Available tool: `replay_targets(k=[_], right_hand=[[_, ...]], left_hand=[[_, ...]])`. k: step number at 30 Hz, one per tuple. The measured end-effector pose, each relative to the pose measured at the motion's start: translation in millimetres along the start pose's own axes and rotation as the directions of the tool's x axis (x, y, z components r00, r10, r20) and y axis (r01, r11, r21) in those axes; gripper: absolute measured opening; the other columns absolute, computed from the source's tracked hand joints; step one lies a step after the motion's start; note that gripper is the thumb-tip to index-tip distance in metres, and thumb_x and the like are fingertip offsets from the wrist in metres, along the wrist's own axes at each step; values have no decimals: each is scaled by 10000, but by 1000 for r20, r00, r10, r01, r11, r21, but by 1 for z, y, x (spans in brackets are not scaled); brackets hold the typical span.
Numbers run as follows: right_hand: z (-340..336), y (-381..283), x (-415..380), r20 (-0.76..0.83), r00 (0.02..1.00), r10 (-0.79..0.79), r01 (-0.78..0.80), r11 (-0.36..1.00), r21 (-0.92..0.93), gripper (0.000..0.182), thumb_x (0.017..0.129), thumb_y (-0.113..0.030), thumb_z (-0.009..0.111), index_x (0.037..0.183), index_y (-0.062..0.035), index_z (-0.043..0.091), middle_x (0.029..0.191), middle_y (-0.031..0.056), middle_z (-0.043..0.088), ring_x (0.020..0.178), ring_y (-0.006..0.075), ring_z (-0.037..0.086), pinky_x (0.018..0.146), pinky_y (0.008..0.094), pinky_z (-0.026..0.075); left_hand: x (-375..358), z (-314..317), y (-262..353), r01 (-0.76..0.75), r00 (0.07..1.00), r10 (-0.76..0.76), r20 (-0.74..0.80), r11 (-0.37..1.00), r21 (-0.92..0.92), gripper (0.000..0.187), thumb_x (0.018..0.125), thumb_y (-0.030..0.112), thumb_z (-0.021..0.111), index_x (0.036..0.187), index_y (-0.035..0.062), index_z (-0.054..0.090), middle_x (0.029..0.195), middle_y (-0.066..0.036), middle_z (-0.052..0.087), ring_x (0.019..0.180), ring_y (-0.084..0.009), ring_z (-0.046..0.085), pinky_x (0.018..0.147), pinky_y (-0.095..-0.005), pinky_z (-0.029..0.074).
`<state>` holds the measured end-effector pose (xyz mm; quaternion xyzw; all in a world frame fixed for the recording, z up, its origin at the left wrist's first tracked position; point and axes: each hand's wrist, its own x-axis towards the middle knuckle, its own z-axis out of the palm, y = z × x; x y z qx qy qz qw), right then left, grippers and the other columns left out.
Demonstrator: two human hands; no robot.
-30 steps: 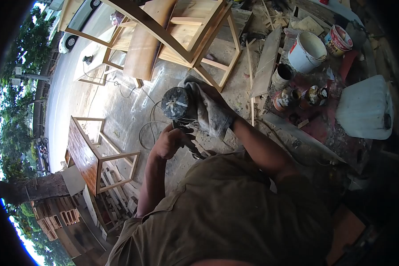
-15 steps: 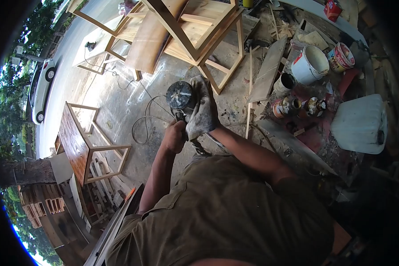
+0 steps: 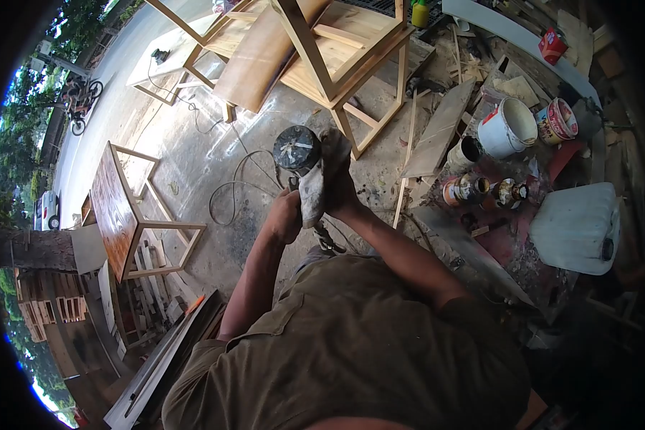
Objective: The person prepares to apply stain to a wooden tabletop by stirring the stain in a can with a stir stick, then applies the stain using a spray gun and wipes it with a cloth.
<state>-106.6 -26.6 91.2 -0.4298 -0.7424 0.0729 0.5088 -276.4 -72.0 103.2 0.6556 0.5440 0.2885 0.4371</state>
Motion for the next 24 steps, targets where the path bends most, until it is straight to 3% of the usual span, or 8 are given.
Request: replay_targets(k=[5, 8, 12, 14, 16, 20, 22, 24], right_hand=[[5, -3, -12, 0, 977, 213, -201, 922, 331, 713, 909, -223, 742, 1436, 60, 353, 1324, 245, 490, 1259, 345, 516, 1048, 435, 447], [9, -11, -13, 1, 908, 420, -305, 658, 689, 650, 909, -169, 755, 1398, 57, 390, 1225, 188, 547, 1148, 261, 577, 967, 362, 488], [-8, -19, -14, -84, 943, 322, -221, 795, 565, 600, 890, -84, 767, 1364, 44, 422, 1196, 141, 562, 1073, 226, 597, 938, 352, 505], [-7, -19, -10, -42, 925, 377, -249, 689, 681, 576, 876, -65, 775, 1338, 37, 446, 1195, 146, 559, 1079, 232, 596, 938, 357, 507], [-15, -27, -3, 92, 846, 525, -384, 482, 787, 490, 878, -59, 771, 1273, 31, 495, 1155, 184, 613, 1088, 253, 636, 922, 370, 519], [-38, 5, -19, 216, 822, 528, -545, 617, 567, 467, 927, -105, 716, 1318, 46, 509, 1152, 228, 702, 1092, 315, 701, 935, 414, 530], [-75, 20, -43, 393, 743, 542, -665, 529, 527, 502, 933, -146, 705, 1364, 37, 523, 1238, 234, 682, 1179, 350, 666, 992, 419, 505], [-124, 35, -77, 550, 606, 574, -794, 475, 379, 541, 924, -139, 709, 1400, 28, 515, 1288, 236, 662, 1232, 341, 636, 1036, 412, 481]], left_hand=[[5, -4, 4, 360, 918, -372, 139, 632, -686, 105, 854, -57, 609, 907, -15, 690, 878, -52, 630, 749, -134, 564, 640, -302, 468], [3, -5, 57, 356, 906, -414, 82, 645, -676, 94, 863, -31, 568, 839, -11, 656, 845, -48, 603, 745, -143, 563, 629, -311, 456], [6, -6, 24, -125, 990, 137, -16, 941, 314, 121, 906, 40, 534, 831, 10, 624, 819, -41, 581, 716, -155, 551, 605, -314, 432], [13, 2, 27, 147, 979, -181, -96, 947, -286, 83, 884, 1, 561, 833, 12, 625, 813, -62, 589, 701, -168, 546, 605, -318, 434], [23, 3, 26, 316, 887, -460, 48, 527, -789, 99, 827, -79, 609, 871, 3, 642, 818, -102, 608, 701, -175, 559, 609, -337, 462], [15, -1, 5, -91, 976, 153, -152, 932, 352, 232, 794, -114, 655, 1012, -34, 655, 906, -124, 645, 833, -223, 678, 658, -347, 548], [22, -5, -31, 127, 965, -193, -177, 936, -327, 273, 825, -65, 647, 1097, -40, 637, 938, -147, 651, 853, -279, 691, 708, -379, 565], [28, -6, 10, 327, 820, -572, 7, 458, -827, 425, 896, 47, 608, 1301, -59, 538, 976, -186, 655, 847, -348, 696, 804, -450, 571]])
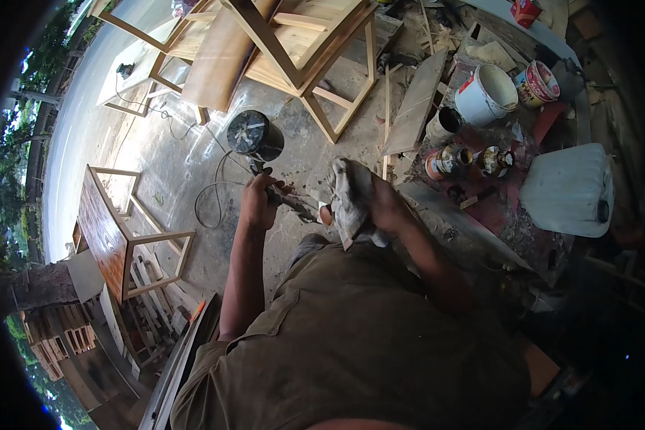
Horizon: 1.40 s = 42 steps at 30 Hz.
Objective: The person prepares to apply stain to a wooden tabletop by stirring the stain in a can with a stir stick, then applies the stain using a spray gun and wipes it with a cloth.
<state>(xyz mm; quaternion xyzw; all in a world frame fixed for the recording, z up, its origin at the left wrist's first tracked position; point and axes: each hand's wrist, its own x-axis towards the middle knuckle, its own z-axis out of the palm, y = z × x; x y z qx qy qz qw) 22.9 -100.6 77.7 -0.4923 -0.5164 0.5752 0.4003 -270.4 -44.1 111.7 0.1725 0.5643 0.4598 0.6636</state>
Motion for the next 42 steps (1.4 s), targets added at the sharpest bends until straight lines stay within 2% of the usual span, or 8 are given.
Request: replay_targets(k=[3, 13, 16, 19, 21, 29, 33, 42], right_hand=[[-80, -18, -89, -67, 993, 100, -119, 900, -418, 598, 903, -123, 720, 1439, 23, 501, 1354, 232, 621, 1275, 308, 596, 1084, 393, 443], [-370, 15, -206, -803, 592, 68, -591, 715, -375, 718, 932, -361, 673, 1476, 50, 451, 1383, 302, 578, 1291, 426, 559, 1120, 435, 396], [-302, -68, -152, -894, 414, 171, -864, -236, -446, 750, 917, -508, 688, 1431, 7, 508, 1394, 347, 545, 1303, 429, 559, 1067, 536, 447], [-238, -78, -102, -425, 873, 239, -465, 670, -579, 518, 965, -305, 702, 1369, -3, 582, 1193, 205, 706, 1119, 315, 680, 983, 400, 508], [-140, -88, -40, 41, 987, 156, -139, 951, -277, 563, 983, -169, 687, 1463, 15, 459, 1304, 162, 636, 1207, 230, 610, 1042, 359, 473], [260, -86, 164, 637, 693, -337, 534, 834, -140, 725, 847, -57, 746, 1492, -7, 418, 1305, 198, 602, 1202, 340, 620, 999, 402, 509], [359, -64, 219, 823, 507, -257, 444, 896, 7, 629, 889, 11, 629, 1484, -8, 422, 1258, 178, 631, 1163, 285, 636, 983, 360, 498], [500, -183, 230, 760, 605, -237, 313, 949, 47, 263, 918, -85, 613, 1150, 29, 659, 1073, 113, 719, 1006, 200, 677, 886, 359, 522]], left_hand=[[9, -21, 1, -49, 995, 44, 92, 998, 50, 403, 949, 110, 530, 1315, -55, 493, 1023, -204, 641, 904, -350, 680, 848, -460, 560], [5, -48, 2, -147, 979, 122, -161, 977, -153, 325, 907, 107, 585, 1203, -1, 509, 1017, -175, 588, 896, -315, 648, 896, -534, 573], [7, -61, 10, -221, 957, 171, -233, 952, -210, 222, 892, 110, 617, 1078, 14, 542, 928, -144, 585, 818, -284, 635, 821, -507, 592], [1, -68, 25, -301, 921, 210, -327, 918, -259, 217, 887, 115, 644, 1055, 12, 553, 903, -128, 570, 782, -261, 625, 760, -485, 601], [-6, -72, 36, -338, 909, 241, -340, 904, -261, 214, 884, 111, 665, 1036, 16, 549, 901, -106, 552, 770, -245, 608, 723, -441, 583], [-52, -97, 112, -461, 858, 330, -393, 831, -309, 383, 942, 224, 736, 1166, 3, 519, 937, -88, 617, 755, -170, 611, 676, -332, 529], [-42, -148, 143, -533, 795, 399, -457, 819, -213, 492, 971, 280, 736, 1241, -46, 485, 1040, -119, 632, 917, -156, 604, 789, -329, 519], [-90, -255, 262, -470, 750, 502, -432, 863, 185, 781, 972, 480, 713, 1398, -83, 379, 1199, -196, 616, 1132, -213, 619, 957, -342, 511]])
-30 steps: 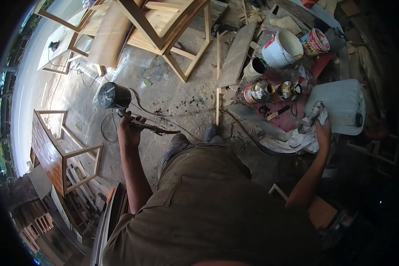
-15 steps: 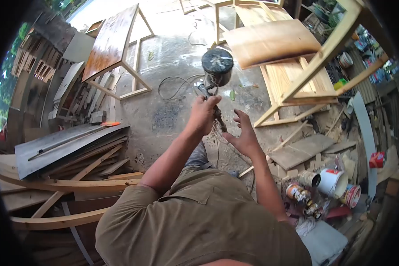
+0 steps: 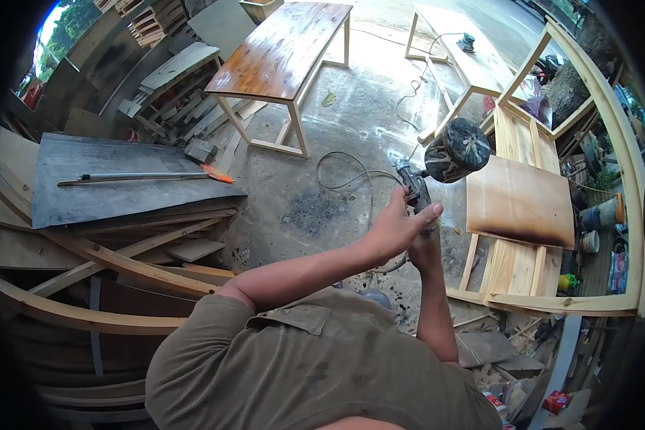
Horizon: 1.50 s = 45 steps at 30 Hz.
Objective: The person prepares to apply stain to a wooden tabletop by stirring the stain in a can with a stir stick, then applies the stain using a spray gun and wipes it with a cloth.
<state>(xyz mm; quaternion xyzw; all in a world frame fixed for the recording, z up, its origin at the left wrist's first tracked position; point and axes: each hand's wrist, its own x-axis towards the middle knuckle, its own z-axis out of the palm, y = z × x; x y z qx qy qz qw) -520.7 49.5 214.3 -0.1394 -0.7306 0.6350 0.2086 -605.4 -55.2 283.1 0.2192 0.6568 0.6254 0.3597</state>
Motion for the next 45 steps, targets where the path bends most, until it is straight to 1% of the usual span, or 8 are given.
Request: replay_targets(k=[11, 21, 23, 27, 31, 35, 39, 45], right_hand=[[0, -53, 224, -69, 997, -46, 46, 999, -10, 231, 1049, -210, 616, 1096, -4, 711, 863, 35, 701, 534, 46, 506, 481, 246, 403], [-31, -106, 467, -143, 979, -142, 125, 985, -121, 371, 1053, -370, 605, 1056, -31, 755, 540, -33, 496, 462, 58, 432, 474, 236, 309], [-39, -123, 525, -169, 965, -201, 178, 974, -143, 374, 1052, -381, 607, 1059, -38, 757, 541, -42, 486, 469, 53, 425, 477, 235, 291], [-55, -154, 633, -181, 968, -172, 145, 977, -156, 404, 1049, -408, 606, 1067, -33, 755, 528, -37, 448, 471, 53, 404, 482, 229, 292], [-58, -180, 741, -97, 961, -260, 264, 964, 35, 409, 1045, -364, 622, 1139, 20, 726, 724, 53, 648, 528, 56, 411, 516, 227, 330], [-70, -194, 849, -4, 930, -368, 367, 929, 54, 413, 1068, -284, 579, 1374, -11, 621, 1257, 152, 699, 590, 56, 423, 542, 221, 371], [-84, -195, 951, 38, 923, -382, 384, 918, -97, 422, 1084, -263, 539, 1451, -58, 576, 1288, 159, 688, 568, 48, 418, 536, 215, 369], [-109, -180, 1086, 31, 948, -317, 308, 889, -339, 422, 1053, -381, 587, 1291, -47, 686, 889, 87, 703, 466, 40, 385, 466, 223, 319]], left_hand=[[145, -103, 28, -413, 897, 441, -8, 846, 338, 834, 984, 460, 679, 1546, -40, 320, 1469, -299, 496, 1370, -379, 522, 1142, -446, 402], [366, -94, -92, -174, 816, 88, 571, 980, 98, 933, 883, 506, 775, 1560, 33, 340, 1341, -231, 551, 1279, -405, 529, 1101, -479, 420], [431, -96, -131, -389, 785, 111, 610, 855, 344, 916, 850, 454, 819, 1527, 32, 369, 1329, -224, 519, 1270, -414, 508, 1091, -483, 423], [515, -96, -139, -257, 966, 224, 129, 892, 371, 915, 769, 387, 891, 1455, 33, 401, 1368, -235, 439, 1300, -431, 456, 1099, -506, 403], [627, -116, -58, -474, 828, 558, -51, 746, 468, 1008, 710, 423, 910, 1478, 50, 375, 1487, -248, 415, 1394, -428, 402, 1129, -524, 357], [742, -137, -20, -555, 826, 446, 344, 749, 362, 592, 877, 391, 768, 1347, 71, 601, 1202, -184, 674, 1243, -386, 567, 1053, -492, 423], [815, -175, -66, -362, 862, 129, 490, 835, 416, 336, 941, 403, 685, 962, 68, 693, 833, -174, 702, 802, -370, 672, 732, -476, 487], [815, -312, -236, 109, 938, -288, 195, 775, 623, 423, 898, 492, 692, 1054, 99, 711, 1052, -200, 720, 1032, -410, 671, 855, -523, 497]])
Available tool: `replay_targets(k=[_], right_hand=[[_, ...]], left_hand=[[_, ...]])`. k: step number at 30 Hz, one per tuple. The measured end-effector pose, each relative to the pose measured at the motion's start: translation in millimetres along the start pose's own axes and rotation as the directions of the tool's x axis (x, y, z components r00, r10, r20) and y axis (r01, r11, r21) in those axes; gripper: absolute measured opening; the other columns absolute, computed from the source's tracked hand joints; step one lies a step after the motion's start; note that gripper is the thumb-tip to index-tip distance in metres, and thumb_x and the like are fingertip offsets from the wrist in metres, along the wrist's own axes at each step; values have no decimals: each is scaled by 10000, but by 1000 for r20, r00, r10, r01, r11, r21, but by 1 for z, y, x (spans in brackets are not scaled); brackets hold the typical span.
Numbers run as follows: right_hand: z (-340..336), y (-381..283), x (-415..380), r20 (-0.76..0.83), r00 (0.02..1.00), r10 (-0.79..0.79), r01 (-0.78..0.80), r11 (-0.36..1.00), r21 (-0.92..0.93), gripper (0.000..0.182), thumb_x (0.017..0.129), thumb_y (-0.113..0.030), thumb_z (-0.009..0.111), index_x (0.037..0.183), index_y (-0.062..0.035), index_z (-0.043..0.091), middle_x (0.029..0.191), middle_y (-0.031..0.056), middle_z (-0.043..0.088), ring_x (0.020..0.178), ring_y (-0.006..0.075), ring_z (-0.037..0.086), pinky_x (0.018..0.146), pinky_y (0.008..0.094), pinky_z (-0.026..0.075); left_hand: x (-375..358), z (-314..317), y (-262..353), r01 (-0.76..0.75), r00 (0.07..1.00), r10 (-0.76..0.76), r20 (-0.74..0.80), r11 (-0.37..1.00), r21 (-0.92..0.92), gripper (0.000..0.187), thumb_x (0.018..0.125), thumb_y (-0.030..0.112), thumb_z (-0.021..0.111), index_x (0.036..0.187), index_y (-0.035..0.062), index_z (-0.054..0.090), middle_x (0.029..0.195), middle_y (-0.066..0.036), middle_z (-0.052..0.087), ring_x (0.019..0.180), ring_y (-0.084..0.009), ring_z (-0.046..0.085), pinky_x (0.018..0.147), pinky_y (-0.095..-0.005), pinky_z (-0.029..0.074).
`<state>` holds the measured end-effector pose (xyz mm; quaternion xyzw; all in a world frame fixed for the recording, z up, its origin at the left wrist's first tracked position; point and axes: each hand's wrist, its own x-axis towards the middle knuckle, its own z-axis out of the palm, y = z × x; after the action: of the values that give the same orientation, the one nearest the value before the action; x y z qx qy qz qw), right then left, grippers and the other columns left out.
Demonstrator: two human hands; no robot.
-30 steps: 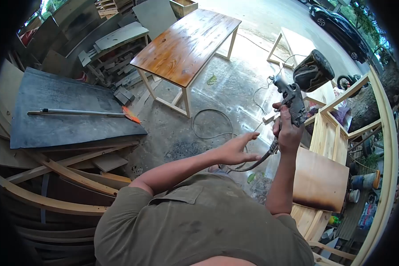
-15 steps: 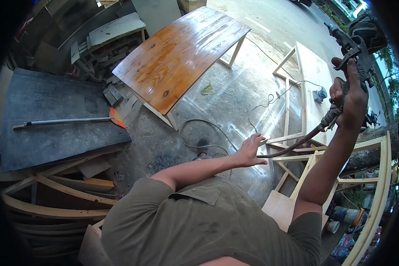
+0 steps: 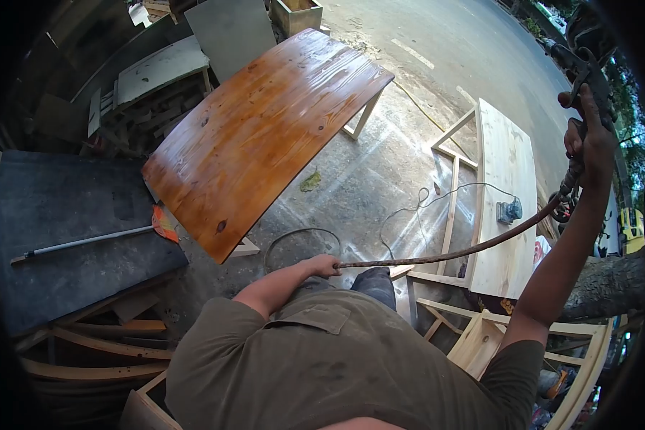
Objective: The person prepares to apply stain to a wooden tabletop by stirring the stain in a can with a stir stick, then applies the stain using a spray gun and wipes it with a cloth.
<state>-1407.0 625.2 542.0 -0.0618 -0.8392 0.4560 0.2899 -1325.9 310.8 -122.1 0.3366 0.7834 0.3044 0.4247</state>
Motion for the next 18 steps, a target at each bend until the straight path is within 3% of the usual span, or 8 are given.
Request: replay_targets(k=[2, 3, 5, 7, 11, 12, 14, 18], right_hand=[[-9, 45, 43, 33, 994, 102, -97, 987, -130, 450, 1030, -455, 613, 1147, -44, 752, 618, 25, 618, 421, 40, 378, 433, 228, 289], [3, 60, 52, -6, 996, 94, -93, 977, -189, 495, 1036, -524, 576, 1035, -67, 768, 440, -68, 366, 389, 42, 360, 420, 219, 256], [18, 108, 74, 12, 995, 97, -95, 988, -123, 482, 1034, -512, 590, 1015, -62, 762, 461, -48, 427, 380, 46, 380, 408, 236, 262], [38, 165, 97, 17, 993, 113, -111, 989, -93, 476, 1034, -503, 595, 1005, -57, 761, 465, -43, 448, 380, 52, 395, 405, 247, 274], [95, 296, 129, 19, 987, 159, -159, 987, 17, 423, 1011, -442, 667, 989, -33, 774, 553, -5, 554, 464, 64, 461, 463, 266, 345], [116, 351, 157, 25, 985, 170, -171, 979, 110, 403, 995, -420, 703, 998, -24, 781, 599, 16, 592, 522, 65, 495, 503, 277, 381], [128, 411, 181, 157, 954, 257, -267, 962, 48, 389, 992, -390, 714, 1011, -6, 775, 648, 52, 628, 560, 101, 516, 538, 316, 414], [164, 508, 220, 216, 975, 45, -28, 996, -79, 448, 996, -412, 684, 973, 32, 740, 653, 134, 617, 598, 231, 568, 609, 396, 467]], left_hand=[[-39, 6, -49, 259, 962, -258, -93, 966, -5, 441, 908, 513, 679, 1105, 119, 702, 1195, -169, 700, 1149, -387, 647, 954, -507, 509], [-60, 12, -67, 349, 931, -347, -108, 937, -4, 450, 908, 521, 678, 1101, 114, 700, 1200, -163, 697, 1167, -380, 642, 980, -502, 507], [-101, 18, -62, 479, 856, -492, -158, 871, -114, 424, 964, 480, 644, 1065, 72, 698, 1149, -202, 694, 1148, -406, 636, 930, -505, 508], [-130, 27, -36, 477, 801, -547, -241, 828, -295, 421, 1004, 450, 611, 1056, 34, 655, 1127, -251, 681, 1126, -441, 627, 900, -524, 494], [-128, 65, 32, 524, 542, -738, -402, 671, -525, 432, 1012, 415, 623, 1052, -7, 541, 986, -325, 671, 1008, -518, 636, 840, -562, 493], [-103, 71, 86, 583, 453, -804, -385, 593, -555, 420, 1012, 404, 625, 1046, -4, 536, 971, -324, 674, 993, -525, 638, 825, -567, 493], [-90, 69, 169, 674, 355, -879, -319, 477, -564, 416, 1008, 403, 632, 1054, 2, 532, 965, -323, 678, 983, -530, 640, 810, -574, 491], [-49, 114, 247, 650, 208, -948, -242, 319, -690, 473, 984, 450, 662, 1135, 15, 550, 967, -308, 685, 976, -517, 651, 804, -564, 492]])
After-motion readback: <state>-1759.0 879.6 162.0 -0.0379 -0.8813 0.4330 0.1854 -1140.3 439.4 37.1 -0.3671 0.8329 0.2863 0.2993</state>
